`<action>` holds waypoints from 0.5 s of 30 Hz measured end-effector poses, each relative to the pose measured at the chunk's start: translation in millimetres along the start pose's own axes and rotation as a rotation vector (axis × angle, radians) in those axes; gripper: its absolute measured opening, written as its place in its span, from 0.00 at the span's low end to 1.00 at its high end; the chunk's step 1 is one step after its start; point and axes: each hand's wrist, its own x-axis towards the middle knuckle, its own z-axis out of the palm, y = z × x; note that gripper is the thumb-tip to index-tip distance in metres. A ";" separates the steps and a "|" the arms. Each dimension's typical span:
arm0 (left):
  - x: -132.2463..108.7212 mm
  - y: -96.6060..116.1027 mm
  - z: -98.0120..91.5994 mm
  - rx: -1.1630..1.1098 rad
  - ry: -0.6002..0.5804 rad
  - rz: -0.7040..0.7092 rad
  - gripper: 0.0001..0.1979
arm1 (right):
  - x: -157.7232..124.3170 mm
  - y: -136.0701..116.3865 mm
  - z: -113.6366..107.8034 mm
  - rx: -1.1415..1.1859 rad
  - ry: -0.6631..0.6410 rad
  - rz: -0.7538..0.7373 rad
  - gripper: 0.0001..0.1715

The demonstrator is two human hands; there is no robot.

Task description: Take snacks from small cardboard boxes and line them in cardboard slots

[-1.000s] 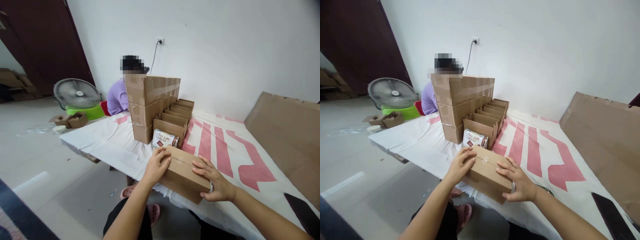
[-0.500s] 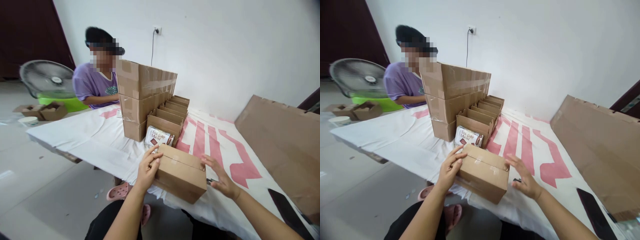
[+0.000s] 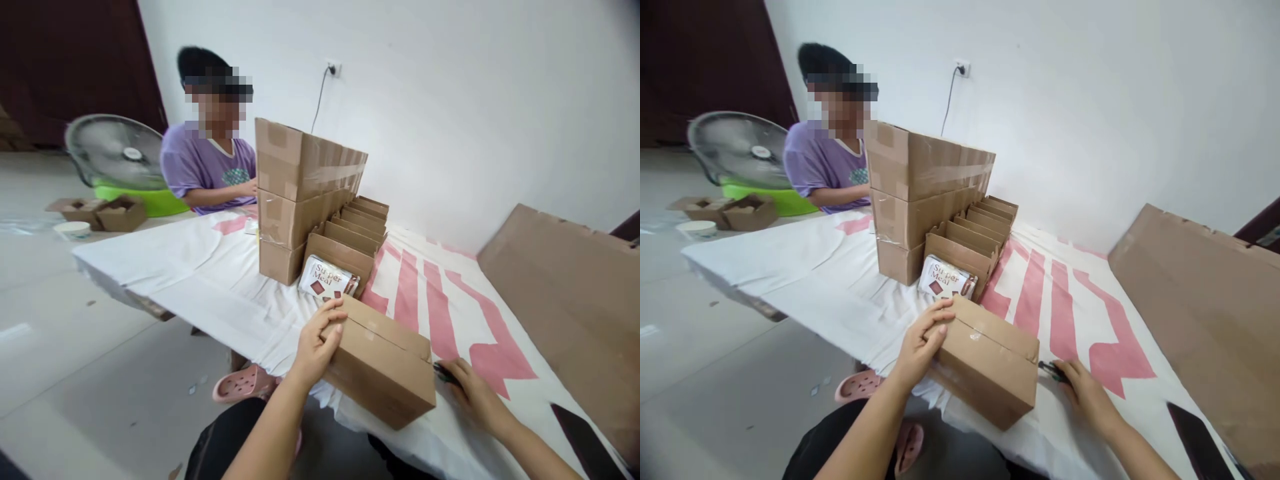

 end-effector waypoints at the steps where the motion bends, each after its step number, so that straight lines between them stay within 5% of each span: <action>1: -0.2 0.4 0.9 -0.004 0.002 -0.005 0.12 | 9.4 -5.5 -9.9 -0.035 0.064 -0.003 0.17; 6: -2.5 -0.4 4.3 -0.034 0.006 -0.029 0.14 | 71.4 -66.5 -64.3 -0.197 0.330 -0.251 0.21; 11: -3.4 -1.9 8.1 -0.072 0.020 -0.056 0.24 | 120.2 -155.9 -75.5 -0.328 0.220 -0.591 0.24; 15: -3.5 -0.9 9.4 -0.085 0.009 -0.042 0.23 | 142.1 -196.9 -60.9 -0.498 0.137 -0.647 0.29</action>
